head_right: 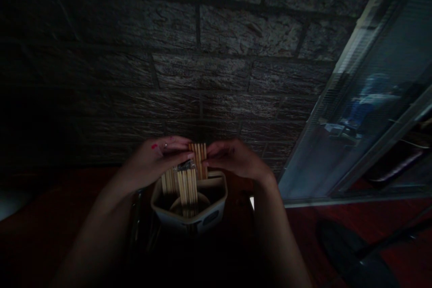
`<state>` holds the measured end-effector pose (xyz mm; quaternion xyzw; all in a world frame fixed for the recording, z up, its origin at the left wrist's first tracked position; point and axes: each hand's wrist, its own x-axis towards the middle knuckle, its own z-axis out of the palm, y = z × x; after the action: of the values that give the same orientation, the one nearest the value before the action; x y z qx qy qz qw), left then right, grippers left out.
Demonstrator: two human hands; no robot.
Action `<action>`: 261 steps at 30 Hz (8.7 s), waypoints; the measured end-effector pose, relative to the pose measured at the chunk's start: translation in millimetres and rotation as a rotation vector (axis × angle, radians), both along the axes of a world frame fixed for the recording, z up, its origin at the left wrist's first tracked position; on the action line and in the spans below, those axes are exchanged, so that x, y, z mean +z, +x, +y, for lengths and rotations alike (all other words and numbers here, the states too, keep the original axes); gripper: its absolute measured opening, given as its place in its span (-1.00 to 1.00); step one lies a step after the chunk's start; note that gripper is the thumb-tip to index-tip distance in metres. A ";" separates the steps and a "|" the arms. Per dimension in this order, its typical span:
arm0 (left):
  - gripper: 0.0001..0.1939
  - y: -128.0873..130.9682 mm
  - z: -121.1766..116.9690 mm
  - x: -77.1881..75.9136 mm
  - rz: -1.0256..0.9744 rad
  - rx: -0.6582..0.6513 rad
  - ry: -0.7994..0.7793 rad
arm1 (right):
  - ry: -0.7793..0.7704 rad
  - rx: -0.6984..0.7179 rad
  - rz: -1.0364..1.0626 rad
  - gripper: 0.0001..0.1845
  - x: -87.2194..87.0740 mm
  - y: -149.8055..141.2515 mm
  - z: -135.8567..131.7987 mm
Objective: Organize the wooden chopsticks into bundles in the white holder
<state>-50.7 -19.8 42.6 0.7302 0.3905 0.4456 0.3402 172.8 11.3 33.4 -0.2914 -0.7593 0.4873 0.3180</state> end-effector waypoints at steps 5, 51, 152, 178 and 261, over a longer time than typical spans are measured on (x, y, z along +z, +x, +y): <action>-0.71 -1.1 -2.2 0.7 -0.035 0.043 0.023 | 0.053 -0.045 0.072 -0.79 1.2 -4.4 -1.4; -0.68 3.3 0.2 -4.5 -0.066 0.041 0.059 | 0.124 -0.067 0.030 -0.89 1.5 -10.3 -3.3; -0.58 4.6 2.1 1.0 -0.194 0.050 0.067 | 0.166 -0.113 0.098 -0.84 0.1 -7.8 -0.4; -0.61 11.4 7.4 -7.4 -0.119 -0.006 0.073 | 0.138 -0.060 0.038 -0.86 -1.5 -6.2 0.1; -0.51 -18.4 -2.6 10.8 -0.201 0.104 0.060 | 0.023 -0.238 0.271 -0.68 7.7 3.5 -4.1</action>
<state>-69.1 -22.4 53.5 0.6706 0.3782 0.5451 0.3319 176.3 7.2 41.1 -0.3072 -0.6752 0.4721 0.4764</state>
